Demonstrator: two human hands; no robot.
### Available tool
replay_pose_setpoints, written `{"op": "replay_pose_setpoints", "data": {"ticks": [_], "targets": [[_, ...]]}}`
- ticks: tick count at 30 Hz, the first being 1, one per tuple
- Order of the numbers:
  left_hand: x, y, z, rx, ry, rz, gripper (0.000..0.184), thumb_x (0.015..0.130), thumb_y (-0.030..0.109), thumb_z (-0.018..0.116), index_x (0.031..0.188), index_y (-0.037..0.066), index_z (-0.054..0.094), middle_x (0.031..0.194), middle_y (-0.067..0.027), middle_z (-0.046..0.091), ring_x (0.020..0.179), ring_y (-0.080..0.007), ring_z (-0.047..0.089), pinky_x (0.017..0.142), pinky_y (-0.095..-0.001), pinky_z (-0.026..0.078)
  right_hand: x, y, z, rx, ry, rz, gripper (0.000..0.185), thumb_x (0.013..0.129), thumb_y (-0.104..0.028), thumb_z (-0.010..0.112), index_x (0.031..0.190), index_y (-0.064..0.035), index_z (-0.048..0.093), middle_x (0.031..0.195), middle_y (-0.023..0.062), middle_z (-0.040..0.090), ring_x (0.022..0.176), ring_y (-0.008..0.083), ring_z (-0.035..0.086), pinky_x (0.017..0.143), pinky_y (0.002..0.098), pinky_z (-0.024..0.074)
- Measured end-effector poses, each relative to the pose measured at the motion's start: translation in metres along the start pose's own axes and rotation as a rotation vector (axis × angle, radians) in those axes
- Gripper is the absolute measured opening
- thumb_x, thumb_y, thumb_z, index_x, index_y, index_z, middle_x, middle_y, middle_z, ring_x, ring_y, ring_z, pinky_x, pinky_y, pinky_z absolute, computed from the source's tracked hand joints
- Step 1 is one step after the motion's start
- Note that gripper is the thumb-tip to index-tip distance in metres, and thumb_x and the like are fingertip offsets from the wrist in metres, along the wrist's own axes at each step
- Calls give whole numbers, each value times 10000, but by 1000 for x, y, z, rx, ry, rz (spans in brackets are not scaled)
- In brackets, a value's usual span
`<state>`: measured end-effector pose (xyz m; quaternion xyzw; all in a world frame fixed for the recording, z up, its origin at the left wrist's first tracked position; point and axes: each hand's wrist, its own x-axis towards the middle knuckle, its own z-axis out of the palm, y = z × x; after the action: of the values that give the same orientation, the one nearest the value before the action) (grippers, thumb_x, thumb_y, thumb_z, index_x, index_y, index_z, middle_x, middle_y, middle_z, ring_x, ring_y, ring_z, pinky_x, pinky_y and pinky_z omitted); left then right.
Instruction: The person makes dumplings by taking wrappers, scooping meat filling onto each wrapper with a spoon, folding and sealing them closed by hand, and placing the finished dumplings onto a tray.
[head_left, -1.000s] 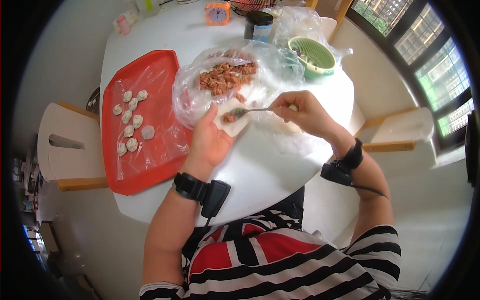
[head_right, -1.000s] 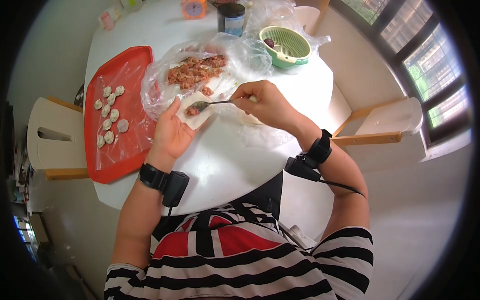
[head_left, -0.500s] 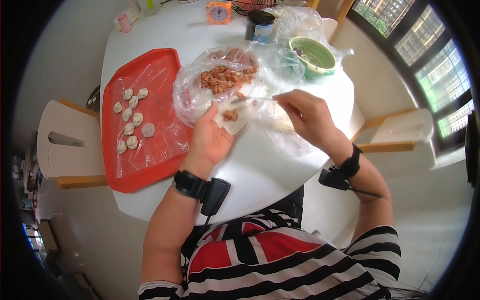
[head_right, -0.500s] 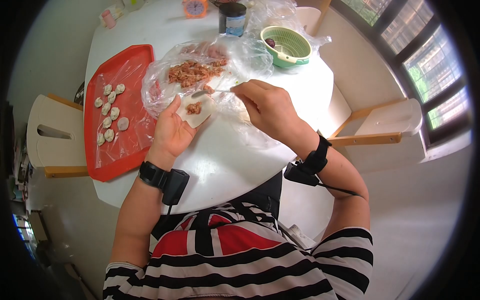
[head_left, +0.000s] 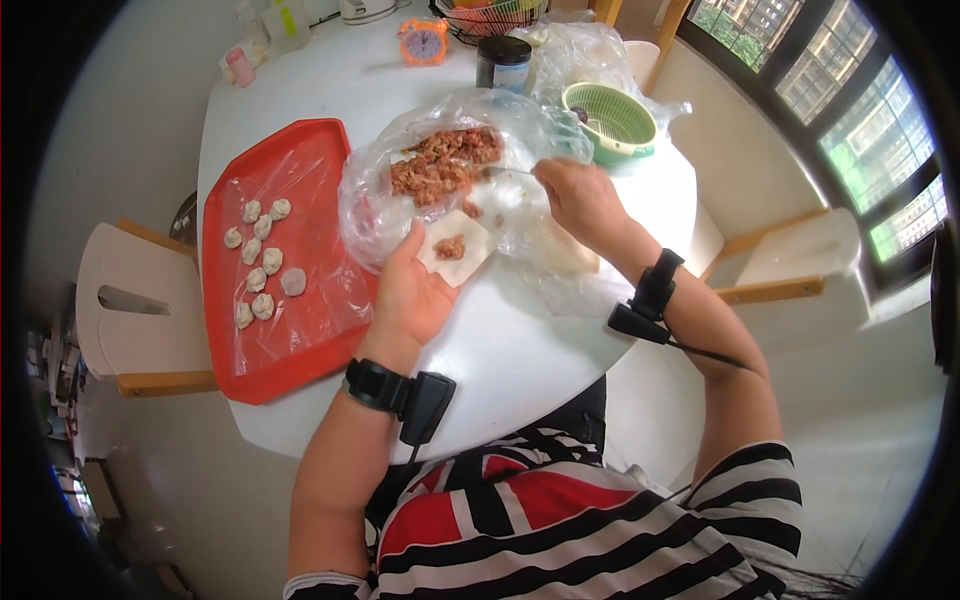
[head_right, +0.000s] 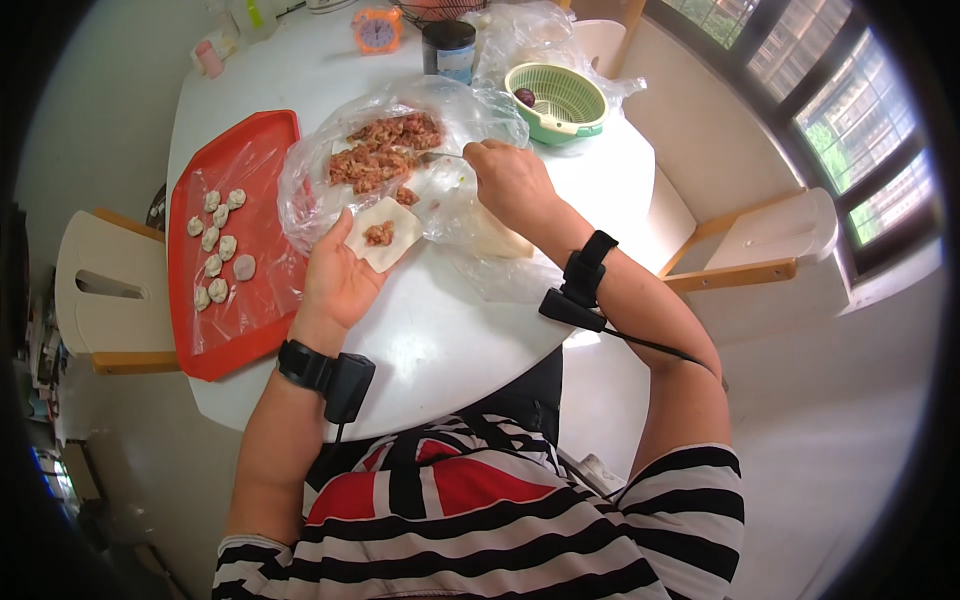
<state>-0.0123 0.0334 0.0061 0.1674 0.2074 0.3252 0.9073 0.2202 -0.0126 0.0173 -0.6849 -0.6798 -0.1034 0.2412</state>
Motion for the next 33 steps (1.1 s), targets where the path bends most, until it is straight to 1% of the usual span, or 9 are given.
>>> {"op": "replay_pose_setpoints", "data": {"ticks": [3,5,12,17,18,20,27,29,33], "targets": [[2,0,-3,11,-9,6,486,1033,323,295,1341,-45,378,1324,-172,492,1235,-290,486,1078,-426,378,1,-7,-6,149,-89,57,85,855,-38,555,899,-9,622,829,180,635,760,368,611,668,412,485],[1,-1,-3,-6,-51,13,487,1031,327,305,1332,-48,386,1310,-167,504,1224,-287,498,1071,-422,388,1,-7,-6,214,22,53,87,855,-49,559,881,5,622,809,197,638,749,375,615,665,409,486],[3,-1,-7,5,-44,17,479,1029,322,317,1325,-47,394,1303,-167,509,1222,-284,499,1070,-419,391,1,2,0,217,-13,119,106,857,-63,567,891,11,635,772,210,632,690,367,613,637,387,486],[3,-1,-8,1,-49,12,473,1028,317,321,1323,-46,393,1309,-173,505,1227,-289,496,1070,-423,392,4,-2,-9,364,-74,243,130,843,-76,588,893,28,650,673,146,620,580,210,570,566,320,449],[4,-1,-8,2,-48,12,473,1028,317,321,1323,-46,393,1309,-173,505,1227,-289,496,1070,-423,392,6,-2,-11,364,-74,244,130,843,-76,588,893,28,650,673,146,620,580,210,570,566,320,449],[4,-1,-8,-8,-41,17,476,1028,316,319,1329,-46,385,1316,-175,500,1231,-293,493,1073,-424,389,8,-3,-14,377,-52,290,136,817,-64,561,829,20,666,724,213,639,641,347,620,632,388,496],[3,0,-8,-6,-54,18,482,1028,321,317,1338,-44,379,1321,-177,498,1234,-295,491,1073,-425,387,10,-2,-8,352,-24,269,153,809,-59,547,843,19,674,717,216,639,659,364,626,647,395,501],[3,-1,-7,-5,-45,9,486,1028,326,317,1335,-44,384,1320,-177,500,1234,-295,491,1071,-424,389,10,-1,-1,295,-55,173,147,837,-83,577,864,32,664,696,163,640,603,229,598,577,334,462],[1,0,-4,9,-40,16,490,1028,332,316,1328,-49,394,1311,-178,506,1232,-296,493,1068,-422,392,12,-7,2,307,-88,167,159,830,-101,587,860,36,663,683,155,634,599,211,587,583,331,463]]}}
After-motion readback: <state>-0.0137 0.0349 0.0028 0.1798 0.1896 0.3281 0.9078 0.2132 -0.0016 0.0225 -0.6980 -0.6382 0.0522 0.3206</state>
